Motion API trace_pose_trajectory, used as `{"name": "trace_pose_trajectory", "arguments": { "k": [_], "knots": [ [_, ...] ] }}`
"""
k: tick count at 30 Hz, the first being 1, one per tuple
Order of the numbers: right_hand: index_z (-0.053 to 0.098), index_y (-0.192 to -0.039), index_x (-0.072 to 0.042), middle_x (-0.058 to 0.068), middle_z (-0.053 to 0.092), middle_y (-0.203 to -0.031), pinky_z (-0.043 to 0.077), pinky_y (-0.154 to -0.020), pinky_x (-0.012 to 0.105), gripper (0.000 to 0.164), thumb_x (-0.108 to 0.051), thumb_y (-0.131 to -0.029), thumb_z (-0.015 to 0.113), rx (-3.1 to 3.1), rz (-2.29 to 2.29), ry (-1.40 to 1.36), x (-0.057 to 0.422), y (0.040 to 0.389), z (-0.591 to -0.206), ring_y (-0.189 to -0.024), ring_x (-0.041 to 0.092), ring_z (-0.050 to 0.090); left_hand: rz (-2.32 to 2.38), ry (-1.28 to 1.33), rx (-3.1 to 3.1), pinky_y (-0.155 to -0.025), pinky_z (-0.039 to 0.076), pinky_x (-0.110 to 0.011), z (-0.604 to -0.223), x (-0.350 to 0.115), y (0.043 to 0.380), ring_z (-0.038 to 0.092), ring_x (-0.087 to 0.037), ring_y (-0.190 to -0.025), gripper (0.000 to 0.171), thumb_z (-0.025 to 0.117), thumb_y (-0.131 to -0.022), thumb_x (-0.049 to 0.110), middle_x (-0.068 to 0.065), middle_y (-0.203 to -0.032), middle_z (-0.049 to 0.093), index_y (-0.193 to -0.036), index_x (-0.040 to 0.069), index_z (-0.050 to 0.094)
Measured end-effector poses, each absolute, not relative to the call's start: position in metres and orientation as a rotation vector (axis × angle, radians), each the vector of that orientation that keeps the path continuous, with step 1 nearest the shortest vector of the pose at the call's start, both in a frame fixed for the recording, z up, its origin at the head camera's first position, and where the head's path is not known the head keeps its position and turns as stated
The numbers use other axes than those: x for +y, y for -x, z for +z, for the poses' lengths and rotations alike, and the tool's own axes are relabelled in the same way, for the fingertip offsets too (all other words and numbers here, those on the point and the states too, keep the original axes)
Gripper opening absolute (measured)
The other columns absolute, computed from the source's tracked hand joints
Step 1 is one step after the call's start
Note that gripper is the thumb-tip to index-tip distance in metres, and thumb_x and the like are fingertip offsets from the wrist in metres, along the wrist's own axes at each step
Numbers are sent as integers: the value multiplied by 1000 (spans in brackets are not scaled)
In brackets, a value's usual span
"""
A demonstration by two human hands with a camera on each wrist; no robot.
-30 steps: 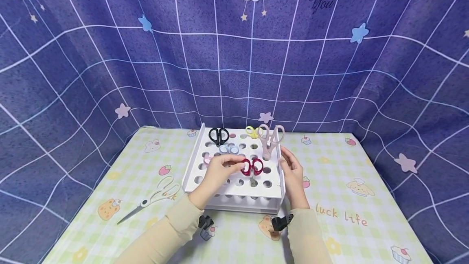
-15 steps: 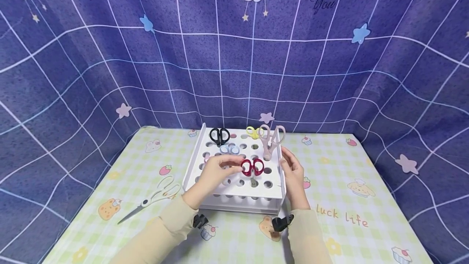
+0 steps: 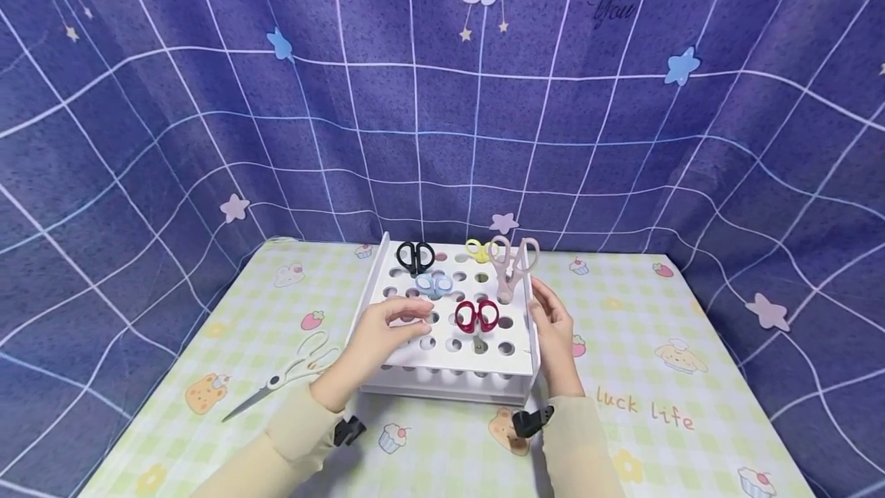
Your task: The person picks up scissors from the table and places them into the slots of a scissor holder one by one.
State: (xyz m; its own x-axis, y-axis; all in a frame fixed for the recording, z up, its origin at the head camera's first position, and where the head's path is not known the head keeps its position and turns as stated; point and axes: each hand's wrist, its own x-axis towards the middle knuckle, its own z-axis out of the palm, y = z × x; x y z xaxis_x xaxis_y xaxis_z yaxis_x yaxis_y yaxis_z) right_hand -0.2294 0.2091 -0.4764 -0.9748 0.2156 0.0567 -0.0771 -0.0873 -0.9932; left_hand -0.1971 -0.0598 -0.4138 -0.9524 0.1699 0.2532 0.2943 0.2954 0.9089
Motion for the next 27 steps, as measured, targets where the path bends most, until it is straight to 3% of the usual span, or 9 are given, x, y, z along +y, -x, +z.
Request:
{"name": "trace_pose_trajectory", "arguments": {
  "k": [4, 12, 19, 24, 27],
  "knots": [
    [48, -143, -13, 9, 49, -147, 43, -96, 8, 42, -13, -101, 45, -1973, 2175, 159, 210, 230, -477, -118, -1, 52, -1826, 436, -2391, -95, 54, -44, -414, -70, 196, 67, -25, -101, 26, 78, -77, 6, -9, -110, 72, -103, 6, 74],
    [48, -143, -14, 8, 49, -146, 43, -97, 8, 42, -14, -102, 46, -1979, 2165, 153, 211, 232, -480, -119, 1, 52, -1859, 404, -2338, -86, 57, -23, -412, -92, 194, 70, -22, -98, 28, 76, -79, 1, -14, -107, 73, -106, 4, 73],
    [48, -143, -12, 10, 49, -146, 44, -96, 8, 42, -13, -101, 46, -1983, 2169, 149, 211, 232, -478, -117, 0, 53, -1799, 256, -2366, -90, 57, -30, -415, -112, 192, 68, -15, -97, 25, 77, -80, 7, -6, -105, 74, -105, 10, 74],
    [47, -143, -11, 10, 49, -146, 45, -95, 8, 42, -12, -101, 45, -1962, 2187, 141, 210, 231, -478, -115, -3, 54, -1815, 191, -2331, -89, 55, -20, -419, -129, 189, 66, -14, -103, 27, 76, -82, 10, -8, -108, 73, -108, 9, 73],
    [47, -144, -11, 10, 47, -148, 45, -96, 8, 42, -12, -102, 44, -1960, 2191, 135, 211, 231, -478, -117, -2, 53, -1812, 147, -2325, -97, 49, -18, -423, -140, 189, 64, -11, -110, 27, 75, -84, 16, -6, -110, 72, -110, 10, 73]
  ]
}}
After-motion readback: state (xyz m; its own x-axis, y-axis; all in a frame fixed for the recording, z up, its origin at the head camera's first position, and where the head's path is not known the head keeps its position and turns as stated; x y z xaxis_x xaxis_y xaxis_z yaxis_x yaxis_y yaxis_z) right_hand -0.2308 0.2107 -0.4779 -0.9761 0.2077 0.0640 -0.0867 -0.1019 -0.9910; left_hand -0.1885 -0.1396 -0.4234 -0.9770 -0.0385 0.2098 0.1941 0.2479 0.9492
